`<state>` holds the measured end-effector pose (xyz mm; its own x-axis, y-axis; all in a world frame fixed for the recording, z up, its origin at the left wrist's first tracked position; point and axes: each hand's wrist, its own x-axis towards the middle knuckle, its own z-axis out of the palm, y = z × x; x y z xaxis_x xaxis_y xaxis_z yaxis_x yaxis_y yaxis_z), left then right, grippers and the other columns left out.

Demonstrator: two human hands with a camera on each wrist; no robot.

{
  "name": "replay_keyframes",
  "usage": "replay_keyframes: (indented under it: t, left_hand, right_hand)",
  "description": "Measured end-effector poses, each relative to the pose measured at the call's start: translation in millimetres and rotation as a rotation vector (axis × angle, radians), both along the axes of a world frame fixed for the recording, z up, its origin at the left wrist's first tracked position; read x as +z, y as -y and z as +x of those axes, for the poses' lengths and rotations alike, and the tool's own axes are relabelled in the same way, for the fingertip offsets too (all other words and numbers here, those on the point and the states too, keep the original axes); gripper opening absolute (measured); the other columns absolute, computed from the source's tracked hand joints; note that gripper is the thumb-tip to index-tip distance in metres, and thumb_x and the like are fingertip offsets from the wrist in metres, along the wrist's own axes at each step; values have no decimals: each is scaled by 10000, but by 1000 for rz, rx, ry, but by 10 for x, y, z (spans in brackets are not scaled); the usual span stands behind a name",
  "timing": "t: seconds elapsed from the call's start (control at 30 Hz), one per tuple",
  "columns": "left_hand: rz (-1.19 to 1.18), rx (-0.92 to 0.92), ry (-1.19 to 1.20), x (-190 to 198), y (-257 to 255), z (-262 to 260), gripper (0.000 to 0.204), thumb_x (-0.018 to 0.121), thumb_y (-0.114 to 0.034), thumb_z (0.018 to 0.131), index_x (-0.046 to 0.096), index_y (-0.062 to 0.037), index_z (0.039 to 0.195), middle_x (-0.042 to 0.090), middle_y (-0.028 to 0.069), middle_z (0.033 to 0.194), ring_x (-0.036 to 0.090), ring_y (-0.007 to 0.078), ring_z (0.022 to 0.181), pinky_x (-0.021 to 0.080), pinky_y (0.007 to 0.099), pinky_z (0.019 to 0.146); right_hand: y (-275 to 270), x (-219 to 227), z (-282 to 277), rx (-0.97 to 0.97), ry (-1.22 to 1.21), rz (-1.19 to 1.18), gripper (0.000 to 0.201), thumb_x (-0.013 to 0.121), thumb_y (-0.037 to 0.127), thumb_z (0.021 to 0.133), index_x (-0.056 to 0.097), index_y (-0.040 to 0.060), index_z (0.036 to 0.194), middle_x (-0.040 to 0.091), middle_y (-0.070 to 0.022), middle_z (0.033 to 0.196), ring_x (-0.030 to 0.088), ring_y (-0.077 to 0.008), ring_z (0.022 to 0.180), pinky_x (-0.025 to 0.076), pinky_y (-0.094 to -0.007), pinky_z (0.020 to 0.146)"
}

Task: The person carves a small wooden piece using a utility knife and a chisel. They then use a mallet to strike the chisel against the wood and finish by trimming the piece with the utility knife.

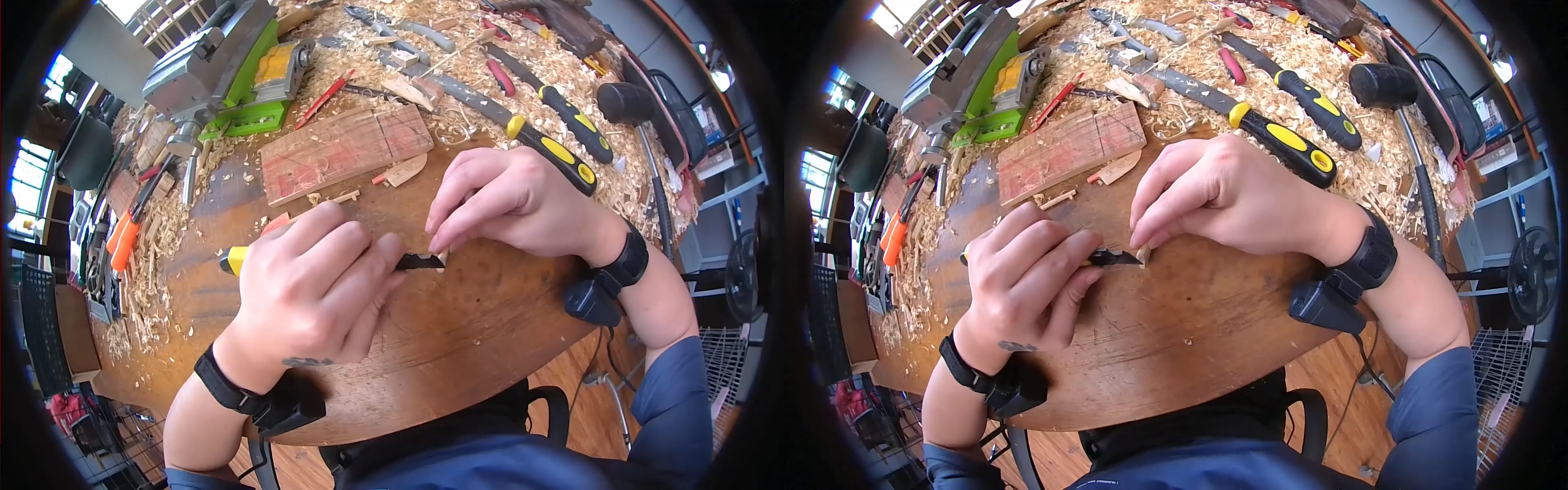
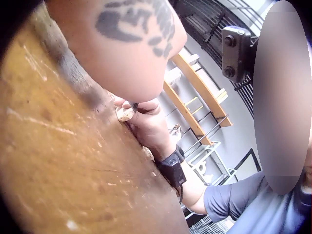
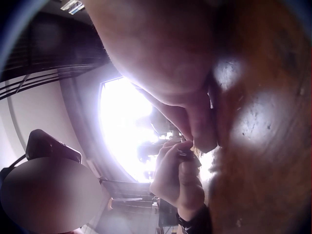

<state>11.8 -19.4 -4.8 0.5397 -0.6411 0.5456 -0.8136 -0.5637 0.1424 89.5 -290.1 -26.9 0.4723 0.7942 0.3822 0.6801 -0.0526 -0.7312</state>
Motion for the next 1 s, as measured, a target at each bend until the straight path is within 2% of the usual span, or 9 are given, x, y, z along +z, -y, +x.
replay_keyframes:
  t: [0.23,0.4,0.6,0.7,0.77,0.87,1.0]
  left_hand:
    - [3,15,6,-35,31,18,325,827,-98,681,778,5,985,601,78,764,573,266,653,469,367,551]
    - [2,-16,10,-70,39,43,324,822,-103,679,780,1,983,586,68,757,573,260,652,467,369,545]
    - [121,-59,40,-71,101,-18,319,817,-106,662,778,-1,960,590,65,760,574,256,650,460,365,535]
    - [74,-23,87,-48,47,-5,320,824,-104,655,777,0,954,600,67,760,574,255,648,459,360,535]
    - [-17,33,78,-63,35,19,299,816,-118,649,767,-25,928,561,21,764,585,206,693,446,342,502]
    - [-48,-8,69,-52,62,37,311,830,-89,656,775,1,949,598,67,745,562,252,634,455,355,536]
    - [-36,-19,65,-77,83,48,306,831,-93,659,776,-2,947,601,62,748,559,249,632,454,354,538]
  right_hand:
    - [8,20,-19,-14,-66,-21,173,812,8,877,874,115,998,786,-39,998,738,-195,954,598,-327,835]
    - [-3,4,-5,-12,-1,-7,168,819,13,871,876,118,989,788,-42,980,738,-198,948,597,-328,823]
    - [4,-8,-3,-15,-50,3,163,831,29,866,878,127,988,796,-42,986,734,-195,940,591,-321,823]
    - [23,23,-5,-13,-55,-29,173,826,22,869,879,129,995,796,-37,991,731,-195,941,591,-318,827]
    - [21,9,2,-8,-40,-17,173,823,18,871,878,125,996,796,-36,994,732,-195,946,592,-319,829]
    - [14,3,19,6,-20,-9,167,818,13,873,875,114,995,797,-35,996,733,-195,954,593,-321,834]
    - [16,9,12,6,-19,-2,152,817,16,874,871,99,990,798,-37,994,736,-197,961,595,-324,841]
